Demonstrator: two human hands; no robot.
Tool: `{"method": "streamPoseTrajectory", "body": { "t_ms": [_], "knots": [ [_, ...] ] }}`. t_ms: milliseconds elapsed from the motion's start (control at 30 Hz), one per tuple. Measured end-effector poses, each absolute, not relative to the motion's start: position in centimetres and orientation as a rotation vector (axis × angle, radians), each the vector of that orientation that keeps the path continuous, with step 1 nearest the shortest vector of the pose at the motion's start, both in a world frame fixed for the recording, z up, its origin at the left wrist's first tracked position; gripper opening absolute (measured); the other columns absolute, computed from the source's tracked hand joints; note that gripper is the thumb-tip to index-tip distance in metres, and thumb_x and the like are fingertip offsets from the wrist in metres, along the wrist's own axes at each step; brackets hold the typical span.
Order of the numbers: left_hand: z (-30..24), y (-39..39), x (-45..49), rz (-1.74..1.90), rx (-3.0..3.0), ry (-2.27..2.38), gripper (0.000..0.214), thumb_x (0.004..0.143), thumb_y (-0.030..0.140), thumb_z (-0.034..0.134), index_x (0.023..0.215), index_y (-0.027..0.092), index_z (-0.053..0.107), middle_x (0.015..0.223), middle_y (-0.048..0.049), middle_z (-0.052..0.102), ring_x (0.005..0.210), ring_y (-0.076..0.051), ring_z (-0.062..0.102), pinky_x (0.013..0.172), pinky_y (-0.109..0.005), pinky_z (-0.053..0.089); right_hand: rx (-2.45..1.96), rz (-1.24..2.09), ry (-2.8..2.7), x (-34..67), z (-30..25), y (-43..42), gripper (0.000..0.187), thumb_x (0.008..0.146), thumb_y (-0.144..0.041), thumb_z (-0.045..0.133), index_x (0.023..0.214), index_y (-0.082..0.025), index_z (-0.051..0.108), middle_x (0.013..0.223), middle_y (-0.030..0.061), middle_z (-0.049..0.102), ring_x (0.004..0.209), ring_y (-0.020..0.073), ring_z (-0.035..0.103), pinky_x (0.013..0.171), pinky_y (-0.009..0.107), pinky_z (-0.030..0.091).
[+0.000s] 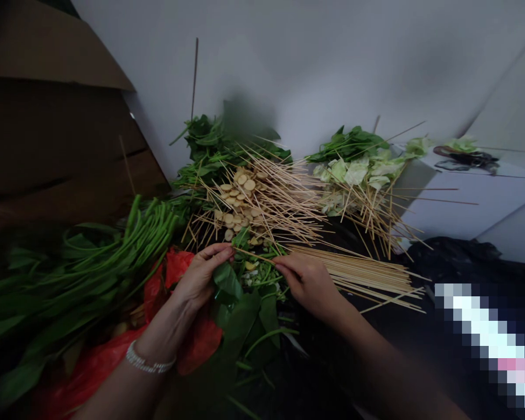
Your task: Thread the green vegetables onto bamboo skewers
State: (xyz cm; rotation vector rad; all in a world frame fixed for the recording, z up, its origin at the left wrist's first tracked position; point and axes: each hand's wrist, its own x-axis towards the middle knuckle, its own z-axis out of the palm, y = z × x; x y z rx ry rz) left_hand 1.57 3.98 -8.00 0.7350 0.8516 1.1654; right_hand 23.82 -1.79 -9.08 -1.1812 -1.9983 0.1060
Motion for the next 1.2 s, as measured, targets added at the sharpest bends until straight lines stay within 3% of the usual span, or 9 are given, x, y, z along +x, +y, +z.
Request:
{"method": "streamPoseTrajectory", "body": {
  "t_ms": [767,1200],
  "knots": [
    [-7.9,3.5,1.9,1.095,0.774,0.901,0.034,0.044,0.025,0.092,0.070,0.013,0.072,0.057,0.0008,0.069,0.047,-0.008,0.060,0.047,-0.016,0.048,-1.148,0.102,-1.970,22.2,-10.3,-2.3,0.021,0.094,-0.021,0.047,0.099,-0.019,0.068,0.086,0.0070,0.073,0.077,0.0176,0.068,0.069,0.029,0.055],
    [-8.2,3.0,2.5,1.027,0.931,0.914,0.028,0.048,0.027,0.091,0.067,0.014,0.074,0.060,-0.0003,0.068,0.053,-0.009,0.059,0.056,-0.019,0.047,-1.149,0.138,-1.916,21.5,-10.8,-2.4,0.021,0.093,-0.020,0.048,0.099,-0.021,0.068,0.088,0.0065,0.074,0.079,0.0182,0.069,0.071,0.030,0.055]
  ]
}}
